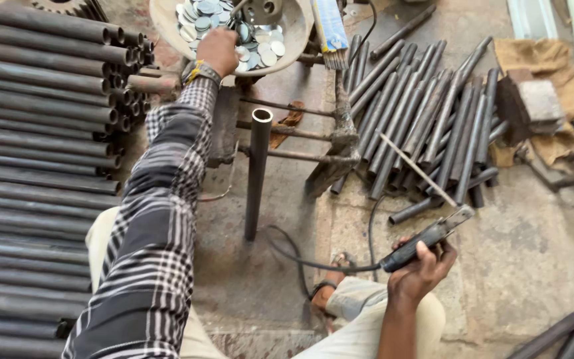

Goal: The person sits on the floor in a workshop and welds circular metal discs onto the ends of vertical metal pipes using a handheld welding torch. They repeatedly pick up a pipe, place a disc on top, weld it, and then move the finished pipe aside.

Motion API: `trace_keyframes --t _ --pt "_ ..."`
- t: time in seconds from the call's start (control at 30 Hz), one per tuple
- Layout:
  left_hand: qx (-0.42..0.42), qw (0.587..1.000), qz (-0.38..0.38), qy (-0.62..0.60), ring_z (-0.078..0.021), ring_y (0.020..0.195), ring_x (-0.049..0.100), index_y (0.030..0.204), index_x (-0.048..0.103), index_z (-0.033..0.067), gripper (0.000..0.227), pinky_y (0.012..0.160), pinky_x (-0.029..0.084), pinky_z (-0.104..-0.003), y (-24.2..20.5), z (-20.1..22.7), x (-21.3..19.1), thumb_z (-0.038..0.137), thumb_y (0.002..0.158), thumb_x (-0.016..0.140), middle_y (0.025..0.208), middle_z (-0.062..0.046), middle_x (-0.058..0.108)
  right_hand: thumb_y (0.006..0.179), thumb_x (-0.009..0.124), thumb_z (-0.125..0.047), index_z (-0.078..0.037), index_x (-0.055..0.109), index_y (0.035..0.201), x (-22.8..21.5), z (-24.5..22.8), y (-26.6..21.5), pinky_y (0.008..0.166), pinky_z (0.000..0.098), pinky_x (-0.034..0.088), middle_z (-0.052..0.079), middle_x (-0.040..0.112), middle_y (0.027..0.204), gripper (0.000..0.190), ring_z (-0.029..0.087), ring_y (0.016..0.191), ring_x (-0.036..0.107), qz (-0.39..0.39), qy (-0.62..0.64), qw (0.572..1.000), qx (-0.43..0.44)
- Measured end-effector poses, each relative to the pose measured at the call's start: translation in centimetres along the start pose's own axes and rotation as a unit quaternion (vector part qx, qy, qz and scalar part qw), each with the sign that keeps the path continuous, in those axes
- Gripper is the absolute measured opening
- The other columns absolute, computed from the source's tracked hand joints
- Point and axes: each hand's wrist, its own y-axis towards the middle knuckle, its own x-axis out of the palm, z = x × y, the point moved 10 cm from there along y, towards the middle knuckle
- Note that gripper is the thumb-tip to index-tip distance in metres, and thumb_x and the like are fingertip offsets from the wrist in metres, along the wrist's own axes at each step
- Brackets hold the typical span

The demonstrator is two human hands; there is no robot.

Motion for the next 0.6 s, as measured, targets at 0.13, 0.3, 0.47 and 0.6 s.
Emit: trace_keyframes --t 0.13,0.3,0.47,0.6 --pt "0.009 0.995 -0.081 0.059 -0.0389 0.124 0.053 0.116 0.069 0.0062 0.044 0.092 0.051 -0.053 3.3 0.3 4.9 0.026 0.079 0.081 0.130 -0.017 0.059 0.087 0.057 -0.008 -0.002 0.045 0.132 1.2 0.5 0.7 0.066 0.0425 0.058 0.015 0.057 0.109 0.047 0.029 0.083 0.065 -0.003 -0.004 1.000 0.008" --pt "0.003 0.988 -0.097 0.121 -0.0356 0.125 0.055 0.117 0.074 0.0080 0.033 0.094 0.054 -0.049 3.7 -0.5 7.3 0.016 0.085 0.074 0.130 -0.016 0.063 0.088 0.057 -0.007 -0.002 0.043 0.130 1.6 1.7 0.7 0.066 0.0427 0.059 0.016 0.057 0.106 0.045 0.028 0.084 0.065 -0.003 0.003 0.999 0.045" --pt "0.018 0.994 -0.020 0.110 -0.0330 0.115 0.062 0.105 0.080 0.0109 0.017 0.090 0.055 -0.048 2.9 0.7 4.1 0.020 0.092 0.074 0.116 -0.015 0.069 0.088 0.058 -0.006 -0.001 0.043 0.127 2.2 1.8 -0.1 0.065 0.0407 0.059 0.017 0.056 0.102 0.042 0.028 0.081 0.066 -0.018 -0.018 0.998 0.051" --pt "-0.038 0.984 0.104 -0.137 -0.0301 0.085 0.071 0.100 0.081 0.0079 0.021 0.075 0.059 -0.045 1.5 1.3 -1.7 0.028 0.096 0.078 0.099 -0.018 0.073 0.087 0.059 -0.004 0.000 0.044 0.126 2.4 1.7 -0.5 0.064 0.0382 0.058 0.015 0.055 0.103 0.042 0.025 0.079 0.064 -0.023 -0.014 0.999 0.040"
